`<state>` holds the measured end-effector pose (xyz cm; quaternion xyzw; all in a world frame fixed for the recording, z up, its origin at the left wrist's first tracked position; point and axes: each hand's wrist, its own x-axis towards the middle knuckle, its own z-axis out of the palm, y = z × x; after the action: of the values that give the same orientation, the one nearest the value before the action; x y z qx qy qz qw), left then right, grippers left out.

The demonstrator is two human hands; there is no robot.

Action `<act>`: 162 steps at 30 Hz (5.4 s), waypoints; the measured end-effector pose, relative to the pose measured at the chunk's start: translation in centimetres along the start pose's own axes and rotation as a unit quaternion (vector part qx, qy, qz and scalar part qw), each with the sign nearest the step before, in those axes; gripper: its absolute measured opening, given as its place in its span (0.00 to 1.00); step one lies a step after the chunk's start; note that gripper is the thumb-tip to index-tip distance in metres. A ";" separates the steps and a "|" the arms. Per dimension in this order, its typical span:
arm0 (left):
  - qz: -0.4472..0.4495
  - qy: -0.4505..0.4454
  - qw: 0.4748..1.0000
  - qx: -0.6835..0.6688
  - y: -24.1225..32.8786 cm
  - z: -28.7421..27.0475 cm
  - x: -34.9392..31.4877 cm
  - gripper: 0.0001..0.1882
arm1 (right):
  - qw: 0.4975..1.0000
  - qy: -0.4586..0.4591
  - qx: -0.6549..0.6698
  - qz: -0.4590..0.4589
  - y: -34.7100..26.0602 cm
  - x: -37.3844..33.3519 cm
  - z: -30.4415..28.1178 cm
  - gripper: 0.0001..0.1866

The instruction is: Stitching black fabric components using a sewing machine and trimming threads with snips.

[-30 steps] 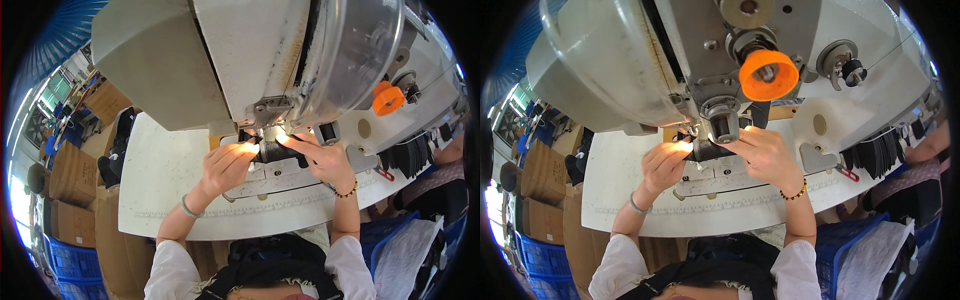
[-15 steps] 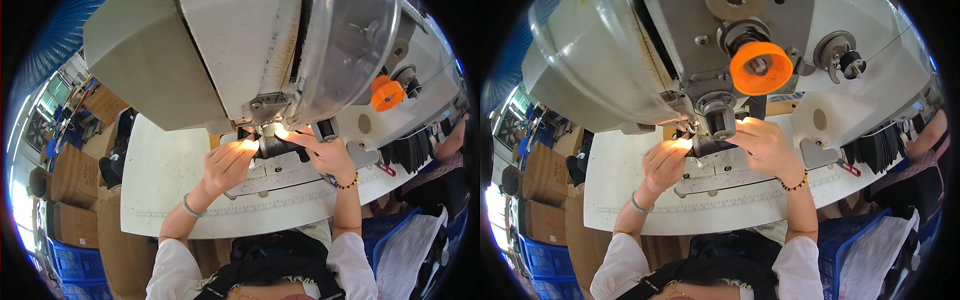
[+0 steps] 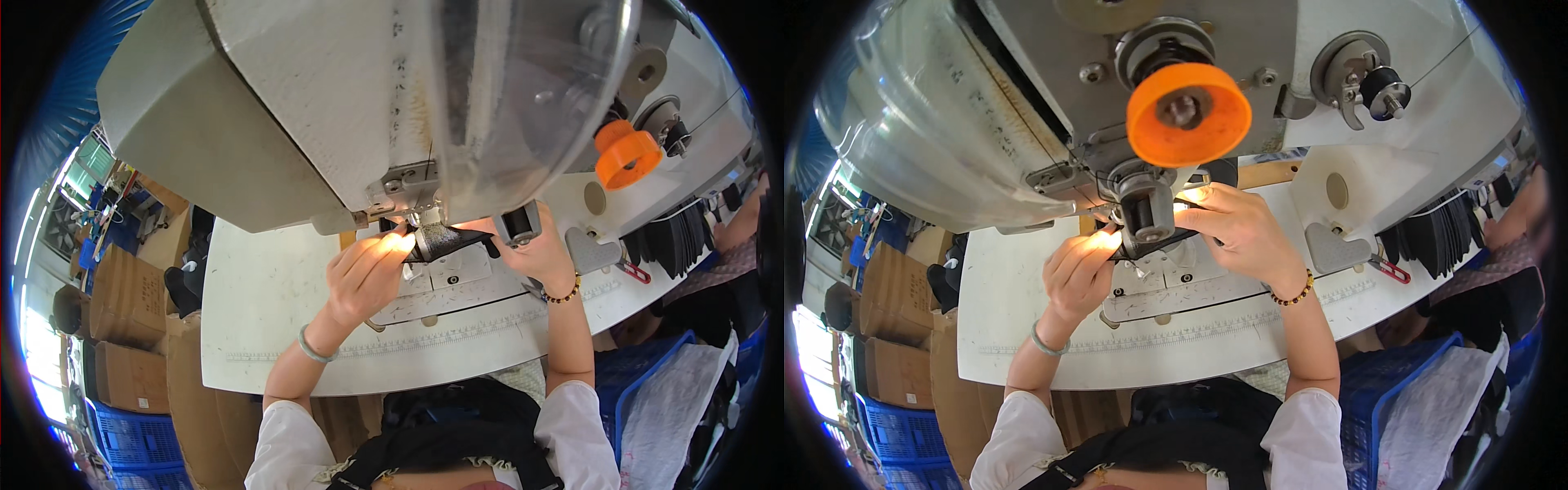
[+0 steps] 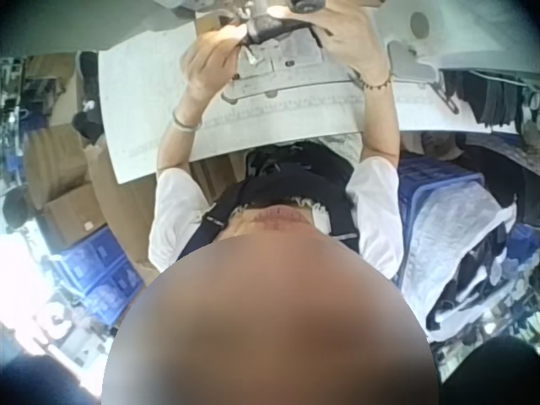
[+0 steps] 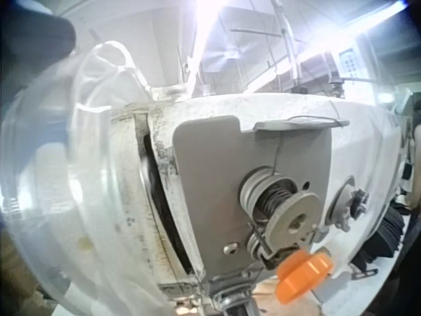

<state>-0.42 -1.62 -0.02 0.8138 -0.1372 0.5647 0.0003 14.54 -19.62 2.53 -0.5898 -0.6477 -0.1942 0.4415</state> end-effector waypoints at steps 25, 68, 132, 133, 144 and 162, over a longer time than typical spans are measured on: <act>-0.061 0.017 0.997 -0.047 -2.7 1.4 -0.8 0.10 | 0.993 0.068 -0.088 -0.038 0.7 0.0 1.9 0.11; -0.116 0.020 0.992 -0.052 -2.8 2.2 -1.2 0.11 | 0.996 0.065 -0.050 0.019 1.1 0.6 2.2 0.12; -0.105 -0.120 0.987 0.000 -3.6 1.5 -0.4 0.07 | 0.988 0.089 -0.110 -0.054 1.1 0.4 2.2 0.19; -0.115 -0.121 0.986 0.006 -3.5 1.2 -0.4 0.07 | 0.988 0.085 -0.116 -0.058 0.9 0.4 2.1 0.19; 0.006 -0.118 0.993 0.028 -2.4 -0.5 -0.3 0.21 | 0.994 0.033 -0.087 -0.050 -0.8 0.1 1.8 0.18; 0.084 -0.146 0.985 0.043 -3.3 -0.9 0.1 0.21 | 0.988 0.027 -0.130 -0.074 -0.3 -1.1 1.1 0.16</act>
<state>-0.46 1.64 0.90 0.8721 -0.1794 0.4435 -0.1024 13.74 -19.47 1.13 -0.5870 -0.6466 -0.3250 0.3630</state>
